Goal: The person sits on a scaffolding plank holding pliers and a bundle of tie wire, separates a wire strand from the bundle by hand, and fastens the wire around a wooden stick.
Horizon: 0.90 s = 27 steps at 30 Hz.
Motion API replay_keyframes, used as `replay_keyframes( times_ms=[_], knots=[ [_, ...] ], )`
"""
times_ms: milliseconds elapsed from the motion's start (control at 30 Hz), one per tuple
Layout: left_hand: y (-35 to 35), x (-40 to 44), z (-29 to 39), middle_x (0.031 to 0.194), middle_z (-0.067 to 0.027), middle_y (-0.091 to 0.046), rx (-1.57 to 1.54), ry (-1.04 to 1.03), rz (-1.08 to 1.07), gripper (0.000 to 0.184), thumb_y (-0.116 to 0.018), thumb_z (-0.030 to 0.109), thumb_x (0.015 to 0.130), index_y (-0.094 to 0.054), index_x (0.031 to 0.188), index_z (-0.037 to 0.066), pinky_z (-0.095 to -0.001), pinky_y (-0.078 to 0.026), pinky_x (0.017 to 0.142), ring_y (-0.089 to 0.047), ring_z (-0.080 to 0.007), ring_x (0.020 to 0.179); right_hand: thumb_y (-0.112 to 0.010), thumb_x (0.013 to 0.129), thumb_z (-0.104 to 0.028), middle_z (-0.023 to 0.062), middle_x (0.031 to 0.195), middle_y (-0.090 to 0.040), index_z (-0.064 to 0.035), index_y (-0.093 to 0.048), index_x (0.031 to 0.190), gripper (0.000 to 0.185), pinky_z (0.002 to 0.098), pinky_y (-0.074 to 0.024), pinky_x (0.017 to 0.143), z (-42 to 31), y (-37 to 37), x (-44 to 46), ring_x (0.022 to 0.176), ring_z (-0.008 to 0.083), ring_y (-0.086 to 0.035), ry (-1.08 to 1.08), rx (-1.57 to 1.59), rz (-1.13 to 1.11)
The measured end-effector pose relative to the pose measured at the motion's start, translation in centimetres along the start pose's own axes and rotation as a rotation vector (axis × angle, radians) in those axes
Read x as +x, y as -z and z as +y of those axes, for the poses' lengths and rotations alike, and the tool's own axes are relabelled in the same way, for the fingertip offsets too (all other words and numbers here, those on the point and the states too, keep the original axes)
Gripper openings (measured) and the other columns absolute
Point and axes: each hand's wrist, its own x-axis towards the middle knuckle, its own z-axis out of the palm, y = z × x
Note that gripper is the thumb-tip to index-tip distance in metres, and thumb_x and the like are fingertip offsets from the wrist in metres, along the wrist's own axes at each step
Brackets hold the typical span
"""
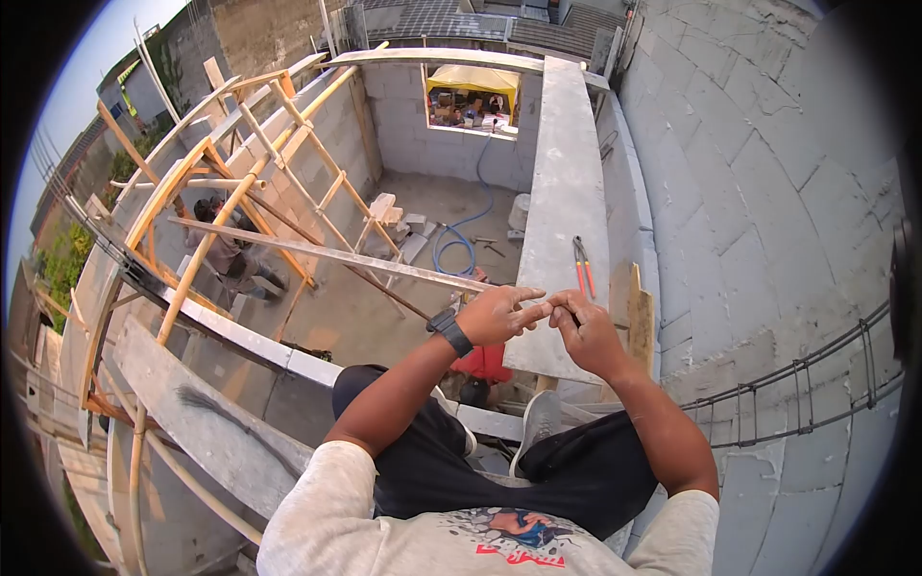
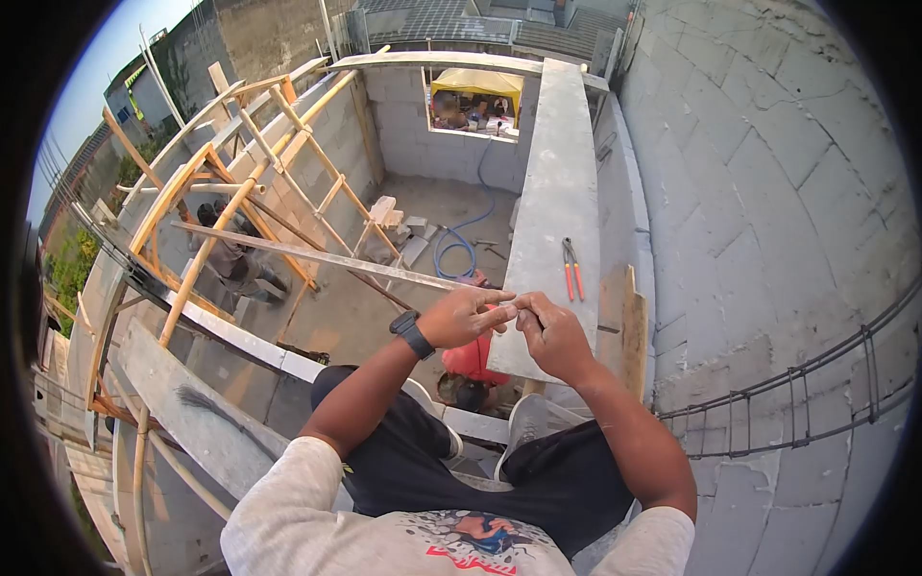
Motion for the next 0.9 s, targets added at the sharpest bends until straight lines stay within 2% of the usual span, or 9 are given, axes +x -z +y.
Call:
replay_keyframes(
  times_ms=[100,133,267,367,500,633,767,833,900],
  knots=[
    [0.9,0.1,-1.2,0.083,-0.0061,-0.071,-0.271,-0.107,-0.113,0.035,-0.066,0.031,0.091,-0.065,0.104,-0.001,-0.0254,-0.051,0.060,-0.062,-0.0102,0.067,-0.054,0.093,-0.005,0.0109,0.080,-0.065,-0.0015,-0.060,0.103,0.012,0.0321,-0.0507,0.066,-0.4,-0.7,-0.1,0.069,0.0201,-0.064,0.110,-0.019,0.014],
    [1.0,0.0,-1.1,0.084,-0.0038,-0.070,-0.269,-0.099,-0.084,0.023,-0.068,0.023,0.090,-0.066,0.098,0.001,-0.0227,-0.050,0.059,-0.060,-0.0078,0.067,-0.056,0.092,-0.007,0.0118,0.081,-0.066,-0.0028,-0.059,0.103,0.012,0.0337,-0.0507,0.065,-0.8,-0.5,-0.2,0.072,0.0229,-0.066,0.084,-0.023,-0.014],
    [1.2,-0.4,-0.6,0.083,-0.0048,-0.070,-0.226,-0.076,-0.055,0.024,-0.069,0.023,0.089,-0.066,0.096,0.000,-0.0243,-0.050,0.062,-0.062,-0.0092,0.071,-0.060,0.091,-0.011,0.0118,0.081,-0.067,-0.0043,-0.063,0.100,0.012,0.0349,-0.0506,0.063,-0.8,0.8,-0.8,0.073,0.0252,-0.067,0.033,-0.108,-0.039],
    [1.2,-0.9,-0.3,0.082,-0.0056,-0.070,-0.129,-0.228,0.095,0.022,-0.069,0.021,0.088,-0.067,0.093,0.000,-0.0259,-0.050,0.064,-0.063,-0.0104,0.072,-0.062,0.090,-0.012,0.0108,0.080,-0.067,-0.0041,-0.066,0.095,0.010,0.0339,-0.0505,0.062,0.0,1.8,-1.5,0.070,0.0252,-0.067,0.053,-0.099,-0.019],
    [1.5,-1.7,0.8,0.077,-0.0063,-0.071,0.075,-0.196,0.111,0.022,-0.070,0.022,0.085,-0.068,0.092,0.002,-0.0275,-0.050,0.065,-0.066,-0.0128,0.069,-0.063,0.089,-0.013,0.0107,0.083,-0.067,-0.0039,-0.067,0.094,0.011,0.0335,-0.0506,0.061,0.1,3.0,-2.5,0.069,0.0267,-0.066,0.020,-0.120,-0.033],
    [0.8,-2.7,2.7,0.072,-0.0065,-0.070,0.300,-0.100,0.144,0.021,-0.070,0.024,0.084,-0.068,0.091,0.005,-0.0293,-0.051,0.066,-0.068,-0.0147,0.068,-0.065,0.087,-0.012,0.0101,0.083,-0.067,-0.0048,-0.066,0.091,0.009,0.0348,-0.0508,0.059,0.4,2.7,-3.6,0.068,0.0290,-0.065,0.207,-0.297,0.047],
    [0.3,-2.7,3.0,0.082,-0.0058,-0.071,0.462,-0.136,0.058,0.022,-0.064,0.024,0.091,-0.067,0.089,0.003,-0.0299,-0.049,0.058,-0.065,-0.0147,0.065,-0.067,0.085,-0.012,0.0081,0.080,-0.066,-0.0069,-0.065,0.087,0.006,0.0362,-0.0500,0.057,0.7,2.9,-4.2,0.067,0.0291,-0.064,0.242,-0.329,0.062],
    [-0.3,-2.2,2.4,0.086,-0.0055,-0.071,-0.044,0.071,-0.231,0.025,-0.059,0.027,0.095,-0.066,0.096,0.004,-0.0283,-0.048,0.055,-0.066,-0.0136,0.064,-0.067,0.084,-0.012,0.0078,0.079,-0.065,-0.0075,-0.064,0.087,0.006,0.0364,-0.0495,0.056,0.2,3.0,-4.4,0.066,0.0288,-0.064,0.252,-0.341,0.049],
    [-1.6,-2.0,2.1,0.086,-0.0043,-0.071,-0.227,0.151,-0.323,0.026,-0.058,0.028,0.096,-0.065,0.099,0.003,-0.0266,-0.048,0.056,-0.064,-0.0115,0.064,-0.067,0.084,-0.012,0.0076,0.078,-0.064,-0.0081,-0.064,0.086,0.006,0.0366,-0.0491,0.056,0.0,2.9,-4.6,0.066,0.0284,-0.064,0.265,-0.355,0.032]
  ],
)
